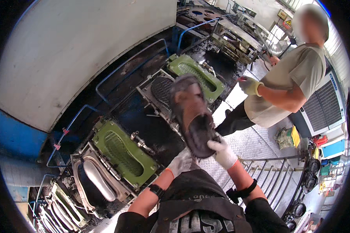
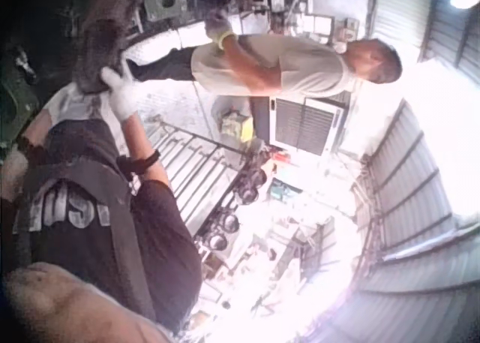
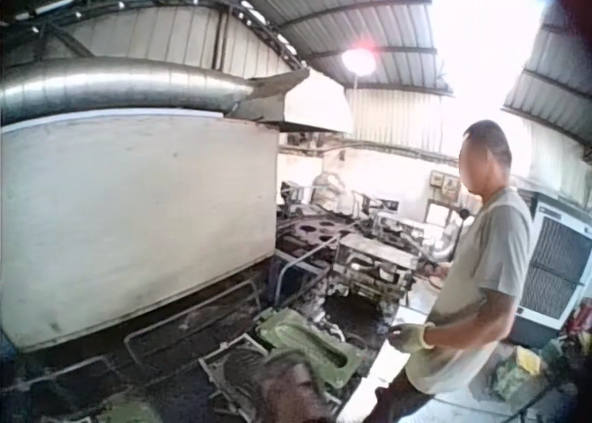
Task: Operating a shoe molding machine and placing finished footwear on a rack.
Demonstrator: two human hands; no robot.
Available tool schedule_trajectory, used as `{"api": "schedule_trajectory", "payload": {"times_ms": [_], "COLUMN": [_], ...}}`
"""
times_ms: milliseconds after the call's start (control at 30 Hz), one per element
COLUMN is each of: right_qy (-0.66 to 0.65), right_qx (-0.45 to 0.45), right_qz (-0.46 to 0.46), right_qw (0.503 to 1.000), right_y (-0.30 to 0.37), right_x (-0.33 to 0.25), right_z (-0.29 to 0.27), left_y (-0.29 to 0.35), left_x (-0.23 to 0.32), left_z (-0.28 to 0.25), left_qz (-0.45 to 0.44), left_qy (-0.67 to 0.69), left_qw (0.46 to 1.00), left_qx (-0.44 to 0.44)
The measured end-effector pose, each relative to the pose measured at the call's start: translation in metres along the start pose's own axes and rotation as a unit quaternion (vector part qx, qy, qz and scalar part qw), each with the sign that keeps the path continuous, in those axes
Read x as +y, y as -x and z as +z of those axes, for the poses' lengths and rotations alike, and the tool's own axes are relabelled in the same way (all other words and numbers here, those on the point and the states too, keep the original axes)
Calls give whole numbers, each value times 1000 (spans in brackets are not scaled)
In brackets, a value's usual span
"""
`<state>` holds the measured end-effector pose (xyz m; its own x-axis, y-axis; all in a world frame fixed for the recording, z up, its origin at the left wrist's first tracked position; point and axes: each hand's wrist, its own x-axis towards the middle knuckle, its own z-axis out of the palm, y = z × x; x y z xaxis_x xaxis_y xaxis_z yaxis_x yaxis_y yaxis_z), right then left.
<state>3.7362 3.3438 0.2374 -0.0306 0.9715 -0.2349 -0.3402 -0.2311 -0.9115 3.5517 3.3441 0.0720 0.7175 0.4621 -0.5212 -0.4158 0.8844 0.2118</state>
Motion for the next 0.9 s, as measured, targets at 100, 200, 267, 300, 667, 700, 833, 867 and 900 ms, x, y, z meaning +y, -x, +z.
{"api": "schedule_trajectory", "payload": {"times_ms": [100, 200, 267, 300, 667, 700, 833, 867, 900], "right_qy": [-5, -44, -2, -2, 597, 554, 524, 563, 593], "right_qx": [92, 134, 80, 88, 172, 145, -184, -241, -277], "right_qz": [34, 107, 91, 110, -341, -392, -348, -310, -253], "right_qw": [995, 984, 993, 990, 705, 720, 755, 727, 712], "right_y": [-54, -112, -155, -174, -228, -222, -204, -202, -205], "right_x": [-24, -62, -60, -58, -55, -57, -45, -39, -34], "right_z": [-51, -80, -121, -135, -143, -130, -55, -39, -32], "left_y": [-57, -52, -53, -48, -24, -42, -136, -151, -165], "left_x": [-13, -2, -14, -14, -76, -61, 13, 32, 37], "left_z": [-9, 37, 25, 38, 21, 42, 15, 5, 9], "left_qz": [2, 64, 122, 153, 303, 287, 434, 420, 418], "left_qy": [154, 188, 99, 97, 121, 84, -349, -181, -183], "left_qw": [988, 971, 977, 955, 847, 877, 670, 766, 773], "left_qx": [7, 133, 143, 233, 420, 375, 491, 452, 440]}}
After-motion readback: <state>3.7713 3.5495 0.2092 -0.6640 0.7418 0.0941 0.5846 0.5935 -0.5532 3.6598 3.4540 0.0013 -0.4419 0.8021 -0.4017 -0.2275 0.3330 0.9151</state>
